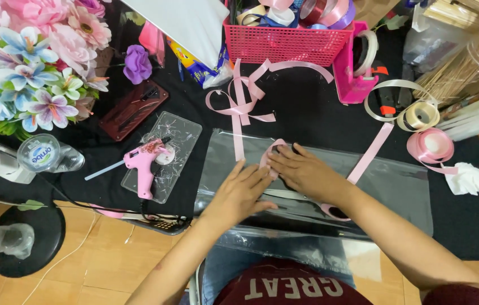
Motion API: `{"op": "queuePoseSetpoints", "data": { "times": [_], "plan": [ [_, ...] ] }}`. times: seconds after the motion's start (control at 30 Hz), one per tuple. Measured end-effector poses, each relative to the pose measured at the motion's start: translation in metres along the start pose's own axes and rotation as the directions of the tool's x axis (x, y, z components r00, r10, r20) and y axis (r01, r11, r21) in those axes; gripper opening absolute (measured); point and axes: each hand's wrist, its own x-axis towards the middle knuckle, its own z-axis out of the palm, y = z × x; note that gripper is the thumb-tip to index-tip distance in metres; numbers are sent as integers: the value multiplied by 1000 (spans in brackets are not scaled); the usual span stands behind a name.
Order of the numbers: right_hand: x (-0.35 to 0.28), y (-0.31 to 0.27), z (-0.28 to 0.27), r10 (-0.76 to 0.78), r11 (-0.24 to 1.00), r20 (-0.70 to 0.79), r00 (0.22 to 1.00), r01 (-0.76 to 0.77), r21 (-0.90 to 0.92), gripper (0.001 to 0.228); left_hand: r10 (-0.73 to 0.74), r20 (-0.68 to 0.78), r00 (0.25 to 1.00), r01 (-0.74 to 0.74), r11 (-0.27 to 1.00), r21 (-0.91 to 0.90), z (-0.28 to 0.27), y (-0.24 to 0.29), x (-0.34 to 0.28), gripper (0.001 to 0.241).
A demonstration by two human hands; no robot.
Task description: The person wraps a long silver rod with a sheet of clear plastic, then cuts a pink ribbon with scissors. They use a hot glue gun to attach the ribbon to the plastic-wrapped rod.
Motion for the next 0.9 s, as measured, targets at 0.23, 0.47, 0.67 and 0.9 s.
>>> {"op": "queuePoseSetpoints", "data": {
  "times": [0.23,0.47,0.67,0.9],
  "plan": [
    [2,-3,-1,80,995,90,993,-85,47,51,-74,54,996,71,996,61,22,3,-14,84],
    [16,5,0,-32,999,9,999,32,-8,54,52,65,997,-54,998,31,-21,-14,2,80],
    [14,11,12,3,999,96,995,-7,43,49,63,25,998,-62,998,-10,-19,-24,-2,77],
    [13,9,15,33,997,66,997,-38,69,54,25,-26,999,-24,999,26,-14,-12,-11,76]
  ]
}}
